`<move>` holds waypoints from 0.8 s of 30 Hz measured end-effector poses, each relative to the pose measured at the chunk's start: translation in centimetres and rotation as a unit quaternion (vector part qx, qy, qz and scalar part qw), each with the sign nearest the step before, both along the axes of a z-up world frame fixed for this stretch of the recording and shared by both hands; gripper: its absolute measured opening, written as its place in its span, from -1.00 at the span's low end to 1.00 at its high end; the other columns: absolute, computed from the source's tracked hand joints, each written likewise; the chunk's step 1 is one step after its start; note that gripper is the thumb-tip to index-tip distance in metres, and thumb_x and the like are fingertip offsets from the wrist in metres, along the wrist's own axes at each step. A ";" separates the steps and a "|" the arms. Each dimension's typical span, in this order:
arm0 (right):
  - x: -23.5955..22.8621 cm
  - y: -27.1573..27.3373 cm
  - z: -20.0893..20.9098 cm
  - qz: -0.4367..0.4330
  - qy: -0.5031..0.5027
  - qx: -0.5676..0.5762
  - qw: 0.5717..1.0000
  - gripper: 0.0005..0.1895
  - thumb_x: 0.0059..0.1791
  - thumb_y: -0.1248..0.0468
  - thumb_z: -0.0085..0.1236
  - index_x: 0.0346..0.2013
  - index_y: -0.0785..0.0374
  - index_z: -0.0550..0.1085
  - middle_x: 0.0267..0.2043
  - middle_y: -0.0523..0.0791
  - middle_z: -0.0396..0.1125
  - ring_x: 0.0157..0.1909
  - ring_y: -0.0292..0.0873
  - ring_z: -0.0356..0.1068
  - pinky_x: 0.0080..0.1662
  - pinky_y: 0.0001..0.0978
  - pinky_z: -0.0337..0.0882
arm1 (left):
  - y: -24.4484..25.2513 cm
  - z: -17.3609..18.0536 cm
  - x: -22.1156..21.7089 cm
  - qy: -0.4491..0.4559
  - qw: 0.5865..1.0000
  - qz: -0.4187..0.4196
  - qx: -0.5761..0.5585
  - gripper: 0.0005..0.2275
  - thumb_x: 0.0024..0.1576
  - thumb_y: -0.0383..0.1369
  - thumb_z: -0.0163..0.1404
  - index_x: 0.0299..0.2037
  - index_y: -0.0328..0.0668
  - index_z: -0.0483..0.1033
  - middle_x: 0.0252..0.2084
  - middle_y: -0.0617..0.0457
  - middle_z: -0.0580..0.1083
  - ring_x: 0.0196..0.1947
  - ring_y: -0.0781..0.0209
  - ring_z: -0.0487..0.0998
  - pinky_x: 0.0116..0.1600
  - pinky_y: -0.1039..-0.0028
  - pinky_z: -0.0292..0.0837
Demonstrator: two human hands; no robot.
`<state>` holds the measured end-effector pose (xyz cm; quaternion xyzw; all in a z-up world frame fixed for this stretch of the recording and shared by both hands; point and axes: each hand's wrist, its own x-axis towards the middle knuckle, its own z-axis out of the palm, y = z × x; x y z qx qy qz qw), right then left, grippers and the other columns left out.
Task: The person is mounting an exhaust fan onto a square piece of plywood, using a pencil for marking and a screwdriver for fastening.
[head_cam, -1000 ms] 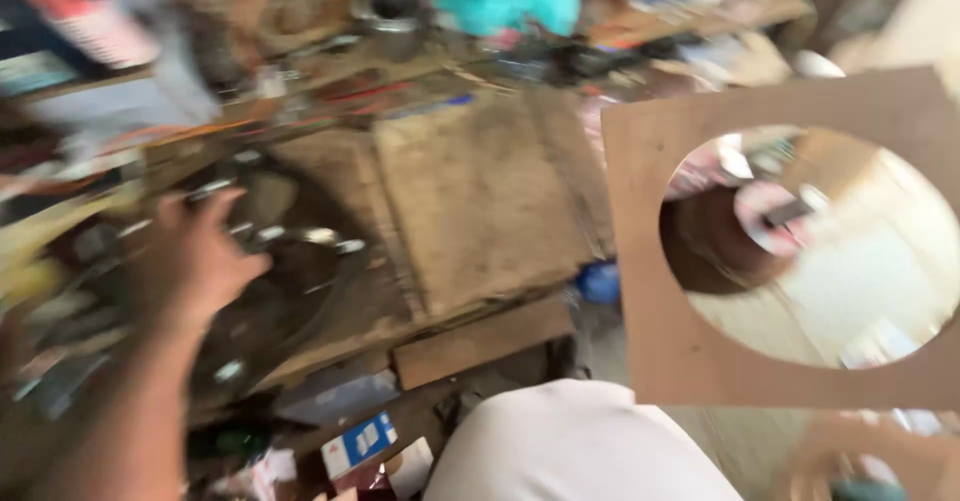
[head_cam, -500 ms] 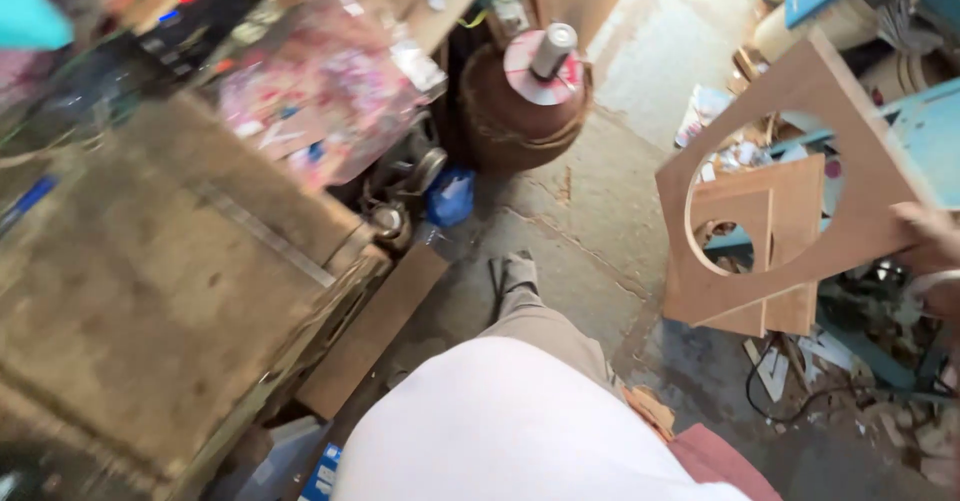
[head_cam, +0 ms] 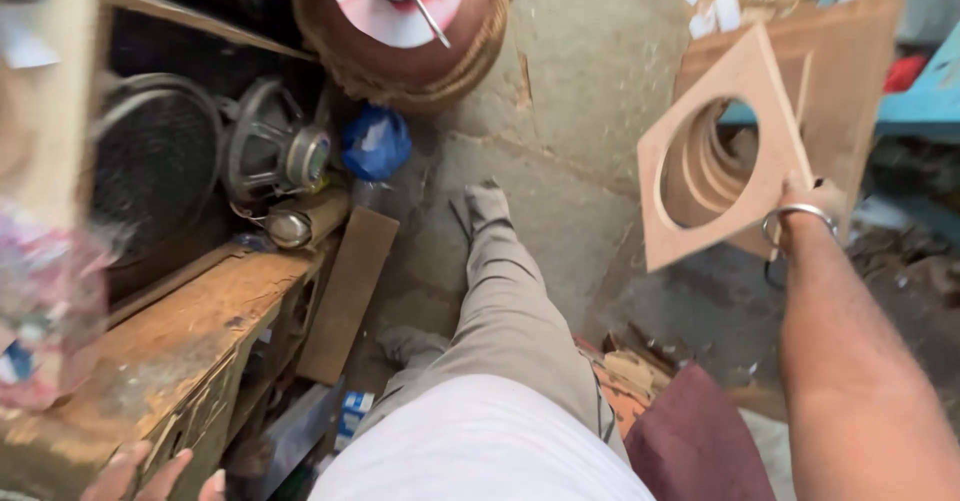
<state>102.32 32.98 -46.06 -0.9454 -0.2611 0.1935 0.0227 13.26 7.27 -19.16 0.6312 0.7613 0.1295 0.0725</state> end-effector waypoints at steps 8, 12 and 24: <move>-0.8 -5.2 -9.4 -0.327 0.117 0.078 0.934 -0.78 0.09 0.03 0.15 -0.04 -0.01 0.45 -0.42 -0.14 0.43 -0.52 -0.22 0.33 -0.48 -0.23 0.19 | 3.0 -2.2 1.8 0.159 0.907 -0.063 -0.385 -0.56 -0.23 -0.03 0.40 -0.28 -0.17 0.72 0.01 -0.16 0.57 0.13 -0.16 0.56 0.27 0.08 0.48; 2.6 -12.7 -20.7 -0.487 0.169 0.173 0.839 -0.78 0.14 0.06 0.18 -0.08 0.09 0.41 -0.52 -0.18 0.32 -0.63 -0.25 0.34 -0.57 -0.37 0.31 | 4.7 -1.2 5.9 0.094 0.938 -0.073 -0.325 -0.47 -0.16 -0.09 0.29 -0.08 -0.35 0.59 -0.03 -0.06 0.57 0.17 -0.09 0.55 0.37 0.11 0.42; 8.3 -16.1 -22.6 -0.612 0.188 0.304 0.705 -0.80 0.07 0.25 0.15 -0.01 0.00 0.48 -0.19 -0.22 0.35 -0.33 -0.25 0.27 -0.36 -0.34 0.34 | 6.3 -1.8 8.2 -0.081 0.910 -0.001 -0.407 -0.48 -0.09 -0.23 0.33 0.06 -0.26 0.51 0.01 -0.20 0.57 0.18 -0.05 0.56 0.34 0.07 0.37</move>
